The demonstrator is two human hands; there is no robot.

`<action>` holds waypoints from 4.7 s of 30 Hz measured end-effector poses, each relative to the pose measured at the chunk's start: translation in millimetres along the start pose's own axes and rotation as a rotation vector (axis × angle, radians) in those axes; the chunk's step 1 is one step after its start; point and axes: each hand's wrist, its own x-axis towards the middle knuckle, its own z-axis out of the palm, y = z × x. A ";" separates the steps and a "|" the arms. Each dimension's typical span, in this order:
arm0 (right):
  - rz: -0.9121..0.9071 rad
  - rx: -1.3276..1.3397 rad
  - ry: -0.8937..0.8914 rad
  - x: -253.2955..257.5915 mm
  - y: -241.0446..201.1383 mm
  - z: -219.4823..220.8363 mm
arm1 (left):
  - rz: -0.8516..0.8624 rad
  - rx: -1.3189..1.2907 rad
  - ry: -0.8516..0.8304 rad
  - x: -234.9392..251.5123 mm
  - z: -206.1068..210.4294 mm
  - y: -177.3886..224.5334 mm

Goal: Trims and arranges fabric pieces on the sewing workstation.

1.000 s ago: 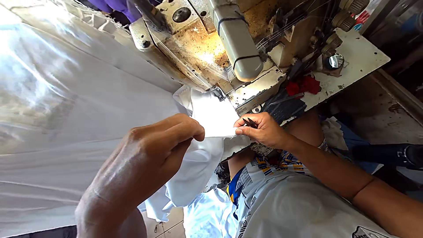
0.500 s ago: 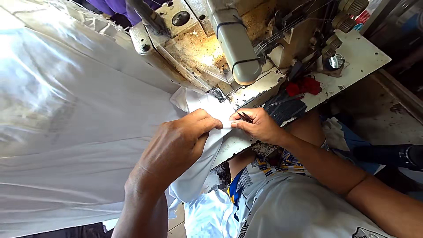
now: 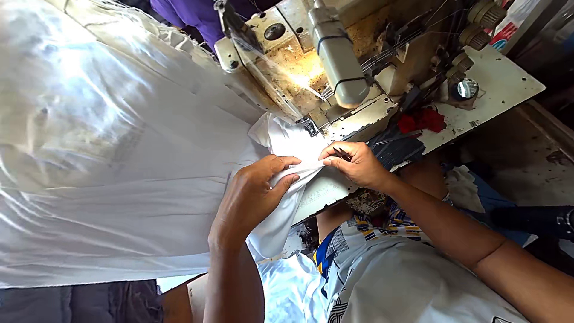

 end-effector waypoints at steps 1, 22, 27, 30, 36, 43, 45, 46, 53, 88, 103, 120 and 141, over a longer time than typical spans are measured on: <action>-0.008 -0.009 -0.002 -0.8 1.0 -0.6 | -0.011 -0.003 0.028 -2.6 1.0 3.4; 0.125 -0.013 0.033 -24.5 23.9 -17.1 | -0.524 -0.389 0.140 14.8 32.1 -96.2; 0.161 0.007 0.043 -30.8 24.0 -21.1 | -0.349 -0.528 0.491 -12.3 30.7 -84.1; 0.181 0.034 0.044 -30.5 16.5 -17.2 | -0.159 -0.222 0.674 -18.9 12.9 -26.6; 0.303 0.288 -0.007 -29.3 9.7 0.5 | 0.063 0.042 0.169 -29.1 51.4 69.8; 0.342 0.332 -0.013 -34.1 12.5 0.4 | -0.026 0.107 0.133 -35.1 80.9 65.3; 0.332 0.357 -0.018 -34.8 11.7 1.0 | -0.012 0.109 0.128 -34.5 83.8 66.9; 0.321 0.367 -0.026 -34.9 11.5 1.4 | -0.008 0.114 0.124 -34.1 84.9 67.2; 0.342 0.413 -0.028 -33.6 10.7 5.0 | -0.006 0.109 0.114 -34.7 86.9 65.7; 0.445 0.542 -0.069 -34.5 19.7 3.8 | -0.036 0.063 0.091 -35.9 93.5 60.6; 0.439 0.515 -0.065 -35.2 21.2 4.0 | -0.045 0.042 0.091 -36.2 95.3 59.6; 0.304 0.264 -0.016 -43.2 15.4 -5.9 | -0.110 -0.107 0.302 -36.8 90.0 55.1; -0.346 -0.844 0.760 17.8 -83.9 -135.4 | -0.396 -0.161 0.690 -30.7 130.3 -17.7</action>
